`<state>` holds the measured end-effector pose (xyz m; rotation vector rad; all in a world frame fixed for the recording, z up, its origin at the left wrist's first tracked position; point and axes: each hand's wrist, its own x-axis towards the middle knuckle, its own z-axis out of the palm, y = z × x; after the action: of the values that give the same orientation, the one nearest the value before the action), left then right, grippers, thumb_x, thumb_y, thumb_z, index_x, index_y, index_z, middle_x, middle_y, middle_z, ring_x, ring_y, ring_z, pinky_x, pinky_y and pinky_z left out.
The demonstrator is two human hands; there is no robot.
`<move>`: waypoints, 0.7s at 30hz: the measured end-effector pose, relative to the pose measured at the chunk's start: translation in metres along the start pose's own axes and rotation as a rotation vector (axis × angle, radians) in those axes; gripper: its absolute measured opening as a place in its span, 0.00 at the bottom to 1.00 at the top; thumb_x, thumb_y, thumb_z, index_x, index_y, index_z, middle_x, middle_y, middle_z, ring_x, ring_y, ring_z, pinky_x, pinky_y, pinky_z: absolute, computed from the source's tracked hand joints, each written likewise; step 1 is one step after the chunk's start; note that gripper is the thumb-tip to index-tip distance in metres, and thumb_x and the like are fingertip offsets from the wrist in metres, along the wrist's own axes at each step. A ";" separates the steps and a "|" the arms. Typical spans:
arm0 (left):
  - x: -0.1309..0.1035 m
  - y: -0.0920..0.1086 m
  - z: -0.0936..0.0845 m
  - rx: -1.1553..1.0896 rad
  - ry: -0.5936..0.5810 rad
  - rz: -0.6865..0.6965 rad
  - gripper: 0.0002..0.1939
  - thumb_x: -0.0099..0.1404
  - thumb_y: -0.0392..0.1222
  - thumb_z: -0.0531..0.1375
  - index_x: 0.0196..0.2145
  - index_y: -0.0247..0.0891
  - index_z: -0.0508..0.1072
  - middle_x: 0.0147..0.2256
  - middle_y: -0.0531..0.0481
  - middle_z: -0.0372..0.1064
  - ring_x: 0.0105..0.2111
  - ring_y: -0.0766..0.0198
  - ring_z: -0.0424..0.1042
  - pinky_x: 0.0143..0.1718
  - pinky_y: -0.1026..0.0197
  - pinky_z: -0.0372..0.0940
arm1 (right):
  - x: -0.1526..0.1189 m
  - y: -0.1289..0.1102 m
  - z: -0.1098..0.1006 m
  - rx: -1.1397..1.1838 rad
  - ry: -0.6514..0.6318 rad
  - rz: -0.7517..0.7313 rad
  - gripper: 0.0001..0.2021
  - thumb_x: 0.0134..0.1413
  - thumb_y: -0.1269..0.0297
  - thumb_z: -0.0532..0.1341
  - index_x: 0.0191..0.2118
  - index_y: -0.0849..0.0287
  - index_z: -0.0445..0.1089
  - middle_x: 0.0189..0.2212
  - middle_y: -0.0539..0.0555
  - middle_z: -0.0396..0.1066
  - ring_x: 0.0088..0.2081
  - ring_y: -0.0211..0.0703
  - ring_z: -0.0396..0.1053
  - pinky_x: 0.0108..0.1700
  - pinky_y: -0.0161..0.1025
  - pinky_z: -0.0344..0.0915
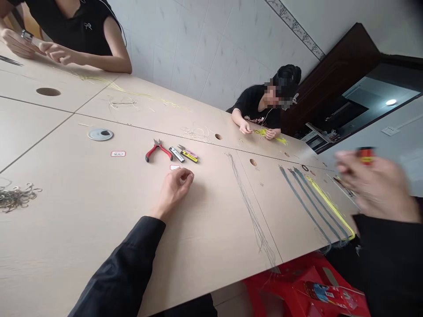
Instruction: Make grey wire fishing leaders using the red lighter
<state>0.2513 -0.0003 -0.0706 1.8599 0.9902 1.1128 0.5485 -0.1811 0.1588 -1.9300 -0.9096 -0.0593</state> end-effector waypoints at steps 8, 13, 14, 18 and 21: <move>0.000 0.001 0.000 -0.011 -0.011 -0.046 0.10 0.64 0.43 0.55 0.28 0.39 0.72 0.28 0.51 0.72 0.29 0.63 0.69 0.32 0.61 0.62 | 0.048 0.087 0.158 -0.356 -0.455 0.026 0.16 0.49 0.55 0.62 0.21 0.57 0.57 0.16 0.44 0.52 0.20 0.32 0.48 0.23 0.34 0.45; 0.000 -0.001 0.001 0.019 -0.010 -0.046 0.09 0.64 0.42 0.55 0.29 0.39 0.72 0.28 0.52 0.72 0.29 0.63 0.69 0.33 0.60 0.62 | 0.065 0.104 0.219 -0.446 -0.431 0.036 0.13 0.44 0.61 0.61 0.19 0.57 0.57 0.15 0.45 0.52 0.23 0.36 0.51 0.26 0.35 0.47; 0.000 -0.001 0.001 0.024 -0.010 -0.042 0.09 0.65 0.42 0.55 0.29 0.39 0.72 0.28 0.51 0.72 0.29 0.63 0.69 0.34 0.60 0.62 | 0.068 0.105 0.227 -0.463 -0.427 0.034 0.12 0.44 0.61 0.61 0.19 0.57 0.58 0.15 0.46 0.53 0.23 0.36 0.52 0.27 0.35 0.48; 0.000 -0.001 0.002 0.018 -0.027 -0.042 0.08 0.65 0.41 0.55 0.30 0.40 0.72 0.29 0.51 0.73 0.30 0.62 0.70 0.36 0.59 0.63 | 0.074 0.106 0.250 -0.518 -0.419 0.008 0.10 0.45 0.62 0.60 0.19 0.58 0.62 0.15 0.47 0.56 0.24 0.37 0.53 0.29 0.36 0.49; 0.001 -0.001 0.003 0.007 -0.034 -0.062 0.07 0.64 0.39 0.56 0.30 0.40 0.72 0.29 0.52 0.72 0.30 0.63 0.69 0.38 0.58 0.62 | 0.072 0.102 0.257 -0.528 -0.432 -0.043 0.09 0.46 0.64 0.61 0.20 0.59 0.64 0.17 0.48 0.59 0.25 0.38 0.55 0.30 0.36 0.51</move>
<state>0.2536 0.0005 -0.0723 1.8348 1.0268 1.0392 0.5807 0.0346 -0.0252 -2.4669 -1.3189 0.1084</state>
